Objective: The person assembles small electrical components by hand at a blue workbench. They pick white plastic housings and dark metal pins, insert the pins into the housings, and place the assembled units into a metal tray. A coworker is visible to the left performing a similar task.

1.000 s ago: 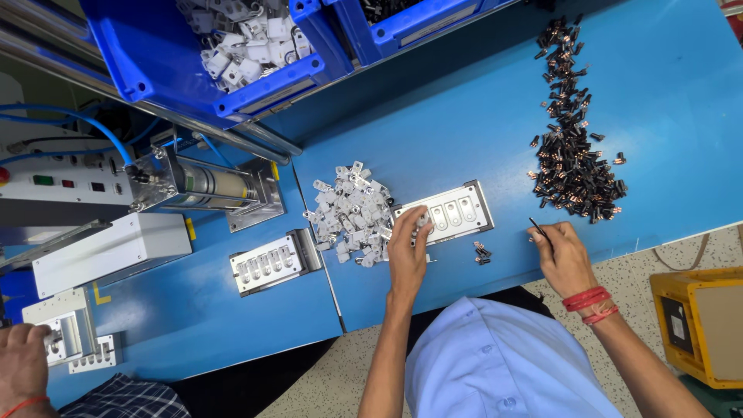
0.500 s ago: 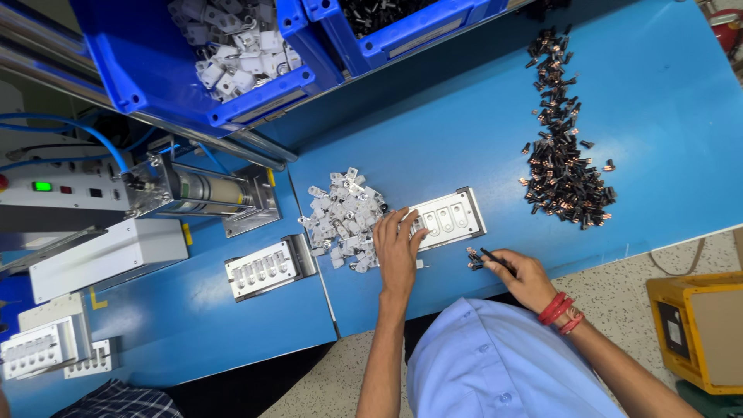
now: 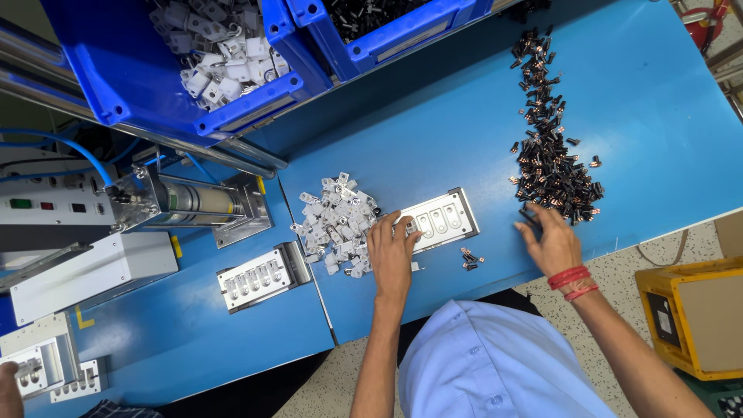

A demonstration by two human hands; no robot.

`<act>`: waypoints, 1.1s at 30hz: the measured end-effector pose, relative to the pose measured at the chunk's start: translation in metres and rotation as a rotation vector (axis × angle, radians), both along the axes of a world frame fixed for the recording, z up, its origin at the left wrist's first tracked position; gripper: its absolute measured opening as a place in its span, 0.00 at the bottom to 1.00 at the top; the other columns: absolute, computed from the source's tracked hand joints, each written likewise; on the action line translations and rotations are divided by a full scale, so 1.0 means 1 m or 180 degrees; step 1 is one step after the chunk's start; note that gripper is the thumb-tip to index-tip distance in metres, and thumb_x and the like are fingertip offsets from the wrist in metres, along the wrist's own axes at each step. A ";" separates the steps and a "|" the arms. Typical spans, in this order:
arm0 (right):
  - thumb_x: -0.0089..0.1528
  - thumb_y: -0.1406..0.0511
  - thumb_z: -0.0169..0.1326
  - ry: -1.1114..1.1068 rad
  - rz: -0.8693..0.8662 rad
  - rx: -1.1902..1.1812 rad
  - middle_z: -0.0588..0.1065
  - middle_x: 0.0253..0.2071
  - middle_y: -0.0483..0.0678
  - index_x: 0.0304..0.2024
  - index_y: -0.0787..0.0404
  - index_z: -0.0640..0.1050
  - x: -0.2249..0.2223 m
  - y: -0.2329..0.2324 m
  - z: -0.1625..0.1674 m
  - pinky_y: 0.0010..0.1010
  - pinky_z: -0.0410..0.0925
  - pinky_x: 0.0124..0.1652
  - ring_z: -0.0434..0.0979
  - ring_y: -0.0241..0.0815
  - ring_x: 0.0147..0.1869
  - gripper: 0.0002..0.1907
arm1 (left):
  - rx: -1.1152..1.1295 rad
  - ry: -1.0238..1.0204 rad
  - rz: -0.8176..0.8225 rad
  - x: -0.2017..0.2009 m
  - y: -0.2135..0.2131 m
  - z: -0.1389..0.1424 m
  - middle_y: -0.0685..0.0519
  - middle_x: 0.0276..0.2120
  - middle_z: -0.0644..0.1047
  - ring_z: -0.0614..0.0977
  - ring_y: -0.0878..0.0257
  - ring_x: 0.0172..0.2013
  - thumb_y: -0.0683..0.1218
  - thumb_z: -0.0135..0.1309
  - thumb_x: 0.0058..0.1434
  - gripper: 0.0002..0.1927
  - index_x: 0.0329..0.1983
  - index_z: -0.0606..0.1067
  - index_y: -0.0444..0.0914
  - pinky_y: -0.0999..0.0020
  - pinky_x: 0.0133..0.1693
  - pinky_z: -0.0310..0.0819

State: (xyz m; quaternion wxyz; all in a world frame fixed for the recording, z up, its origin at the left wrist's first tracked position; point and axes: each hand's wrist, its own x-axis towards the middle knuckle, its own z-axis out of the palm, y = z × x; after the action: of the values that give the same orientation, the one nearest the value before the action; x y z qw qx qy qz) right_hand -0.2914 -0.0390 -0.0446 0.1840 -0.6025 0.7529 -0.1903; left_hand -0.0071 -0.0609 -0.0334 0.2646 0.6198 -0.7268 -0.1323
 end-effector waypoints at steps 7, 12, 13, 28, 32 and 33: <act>0.61 0.56 0.61 -0.0793 -0.0014 0.0580 0.81 0.44 0.51 0.60 0.53 0.77 0.021 0.021 -0.001 0.36 0.75 0.34 0.82 0.43 0.37 0.25 | 0.0171 0.0109 -0.0010 0.002 -0.005 0.000 0.47 0.55 0.75 0.72 0.49 0.57 0.51 0.62 0.60 0.20 0.52 0.79 0.36 0.51 0.61 0.63; 0.64 0.56 0.61 -0.0137 -0.0203 0.0601 0.82 0.46 0.51 0.64 0.56 0.75 0.006 0.006 0.004 0.39 0.75 0.33 0.82 0.49 0.33 0.28 | -0.0212 0.0171 0.0006 0.000 -0.001 -0.008 0.42 0.57 0.73 0.71 0.46 0.58 0.50 0.62 0.59 0.25 0.57 0.78 0.33 0.50 0.59 0.62; 0.63 0.56 0.61 -0.0120 -0.0011 0.0254 0.81 0.46 0.53 0.60 0.58 0.77 0.003 0.005 0.003 0.38 0.75 0.36 0.81 0.47 0.37 0.26 | -0.0326 0.0207 0.0039 -0.001 0.003 -0.010 0.40 0.57 0.73 0.70 0.45 0.58 0.50 0.62 0.59 0.25 0.57 0.78 0.33 0.50 0.58 0.62; 0.57 0.45 0.66 0.0650 -0.0191 -0.0425 0.79 0.36 0.44 0.44 0.58 0.85 -0.014 -0.034 0.008 0.36 0.67 0.25 0.78 0.43 0.29 0.27 | 0.0383 0.0390 0.1266 0.000 0.090 -0.041 0.48 0.40 0.77 0.77 0.53 0.41 0.56 0.67 0.54 0.24 0.43 0.78 0.33 0.56 0.44 0.69; 0.52 0.41 0.67 0.0996 -0.0179 -0.0300 0.79 0.36 0.44 0.42 0.57 0.86 0.002 -0.044 0.012 0.39 0.67 0.24 0.79 0.45 0.28 0.30 | 0.0728 0.0286 0.1354 0.001 0.084 -0.044 0.52 0.37 0.78 0.78 0.55 0.39 0.57 0.69 0.52 0.21 0.38 0.80 0.38 0.57 0.44 0.69; 0.53 0.42 0.66 0.0967 -0.0194 -0.0268 0.79 0.36 0.44 0.42 0.57 0.86 0.006 -0.046 0.012 0.40 0.67 0.25 0.79 0.45 0.28 0.30 | 0.0712 0.0283 0.1339 0.002 0.084 -0.044 0.53 0.37 0.79 0.78 0.56 0.39 0.57 0.69 0.52 0.20 0.38 0.81 0.39 0.58 0.44 0.69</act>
State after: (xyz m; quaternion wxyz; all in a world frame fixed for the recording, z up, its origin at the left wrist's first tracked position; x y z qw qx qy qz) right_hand -0.2853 -0.0845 -0.0330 0.0367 -0.6085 0.7813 -0.1338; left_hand -0.0052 0.0229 -0.0775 0.2479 0.7766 -0.5502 -0.1811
